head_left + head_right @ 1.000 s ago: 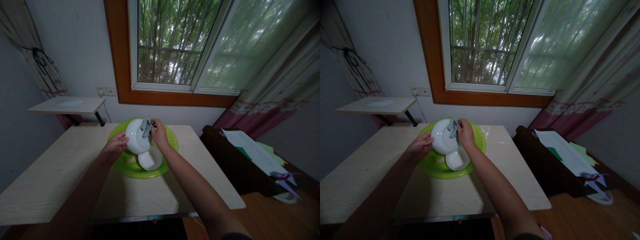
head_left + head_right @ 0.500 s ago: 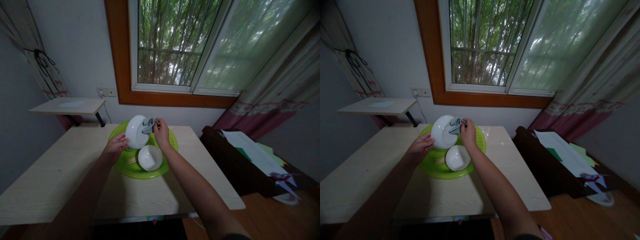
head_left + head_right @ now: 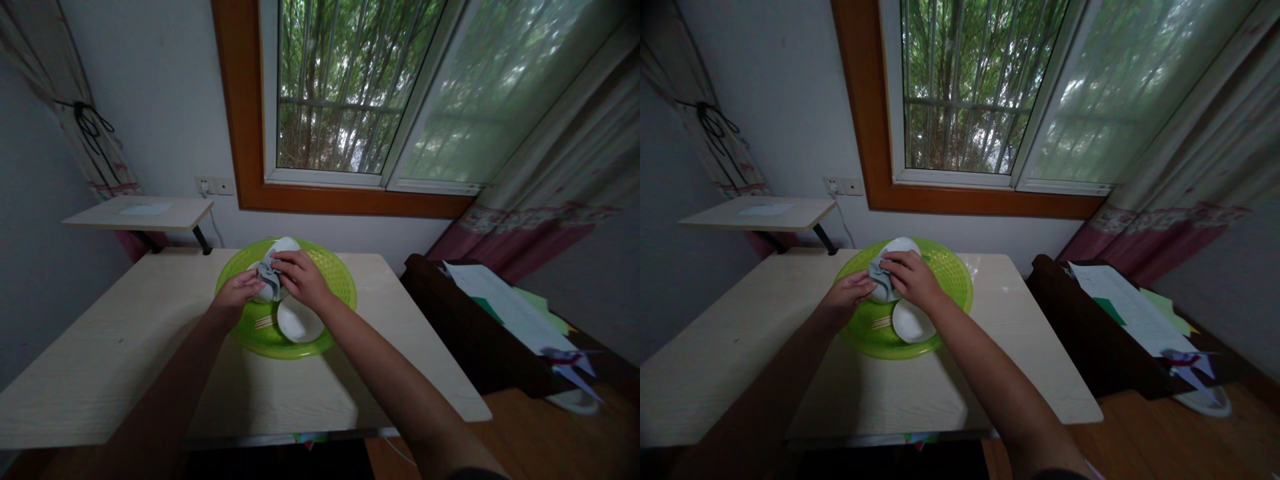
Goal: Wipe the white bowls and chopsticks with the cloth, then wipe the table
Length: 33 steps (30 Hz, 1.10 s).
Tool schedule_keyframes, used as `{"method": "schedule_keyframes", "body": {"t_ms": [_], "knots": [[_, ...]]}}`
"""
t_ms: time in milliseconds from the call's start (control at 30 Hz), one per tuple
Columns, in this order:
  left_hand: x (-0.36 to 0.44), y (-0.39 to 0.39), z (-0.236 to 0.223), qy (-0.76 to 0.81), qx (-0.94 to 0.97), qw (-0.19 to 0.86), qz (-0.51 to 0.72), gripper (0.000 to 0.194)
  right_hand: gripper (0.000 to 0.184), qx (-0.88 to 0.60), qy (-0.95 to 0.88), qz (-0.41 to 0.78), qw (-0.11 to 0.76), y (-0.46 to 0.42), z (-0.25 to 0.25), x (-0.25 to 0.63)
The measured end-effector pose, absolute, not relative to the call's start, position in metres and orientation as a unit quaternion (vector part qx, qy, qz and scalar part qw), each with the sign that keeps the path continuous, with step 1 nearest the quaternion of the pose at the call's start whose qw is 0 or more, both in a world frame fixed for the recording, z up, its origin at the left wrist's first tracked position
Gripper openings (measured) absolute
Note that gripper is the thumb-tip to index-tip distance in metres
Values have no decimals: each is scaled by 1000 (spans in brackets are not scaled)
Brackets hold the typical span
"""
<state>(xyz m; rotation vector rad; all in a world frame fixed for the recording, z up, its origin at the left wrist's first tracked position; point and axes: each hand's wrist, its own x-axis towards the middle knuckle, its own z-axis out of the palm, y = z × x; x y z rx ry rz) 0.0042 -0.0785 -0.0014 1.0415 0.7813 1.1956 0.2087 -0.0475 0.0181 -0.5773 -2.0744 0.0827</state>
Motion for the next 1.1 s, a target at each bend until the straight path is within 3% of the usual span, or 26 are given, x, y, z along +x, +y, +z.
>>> {"method": "schedule_keyframes", "body": {"t_ms": [100,333,567,867,1100], "knots": [[4,-78,-3,326,469,634,521,40,30,-252,-842,24,476,-45,18,208],[3,-75,-6,372,458,619,518,45,31,-389,-718,75,572,-20,5,218],[1,-76,-3,397,409,616,543,53,24,-484,-677,130,539,-1,-11,229],[-7,-69,-2,343,345,637,598,48,32,-266,-829,98,481,-44,9,203],[-8,-67,-3,312,320,668,595,39,50,-179,-891,53,415,-55,16,197]]}}
